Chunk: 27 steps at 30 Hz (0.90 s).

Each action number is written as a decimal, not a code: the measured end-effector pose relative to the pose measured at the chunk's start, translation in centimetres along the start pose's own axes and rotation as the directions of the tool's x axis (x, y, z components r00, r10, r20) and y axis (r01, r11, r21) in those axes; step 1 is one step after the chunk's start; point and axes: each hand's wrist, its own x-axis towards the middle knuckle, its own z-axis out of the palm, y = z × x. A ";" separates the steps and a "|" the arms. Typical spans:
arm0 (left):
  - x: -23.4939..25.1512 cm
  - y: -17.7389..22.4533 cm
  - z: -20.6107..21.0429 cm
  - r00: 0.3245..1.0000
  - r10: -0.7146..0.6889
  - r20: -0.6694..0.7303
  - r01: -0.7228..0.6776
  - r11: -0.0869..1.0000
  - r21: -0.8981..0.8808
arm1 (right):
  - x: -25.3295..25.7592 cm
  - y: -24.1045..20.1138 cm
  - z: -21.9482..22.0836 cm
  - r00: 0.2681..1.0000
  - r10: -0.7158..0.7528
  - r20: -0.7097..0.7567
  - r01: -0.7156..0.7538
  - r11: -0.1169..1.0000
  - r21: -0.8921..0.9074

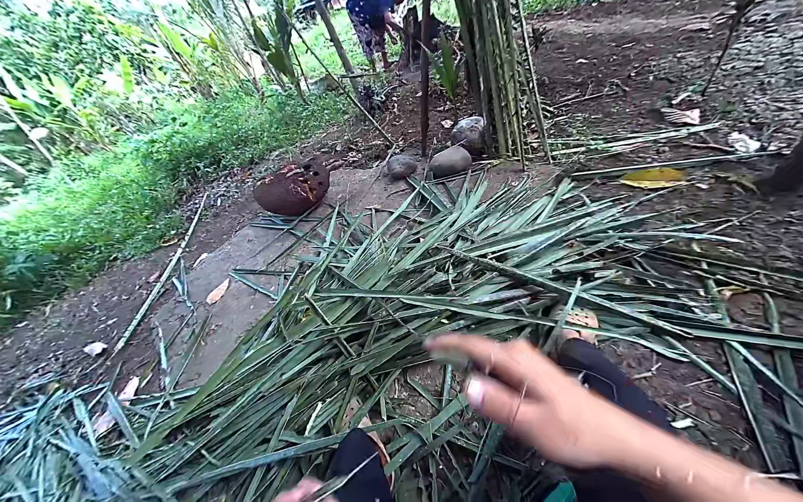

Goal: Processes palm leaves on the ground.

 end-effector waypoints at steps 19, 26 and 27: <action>0.9 -0.6 7.3 0.931 0.352 -0.093 -0.347 0.935 0.073 | -3.0 2.2 4.8 0.883 0.220 0.416 -0.446 0.669 0.595; -0.2 -0.9 8.4 0.937 0.350 0.006 -0.350 0.936 0.026 | -2.8 0.2 7.9 0.916 0.158 0.368 -0.393 0.526 0.754; -0.1 -0.9 8.4 0.935 0.356 0.005 -0.356 0.934 0.042 | -2.6 0.1 7.8 0.922 0.182 0.342 -0.385 0.531 0.754</action>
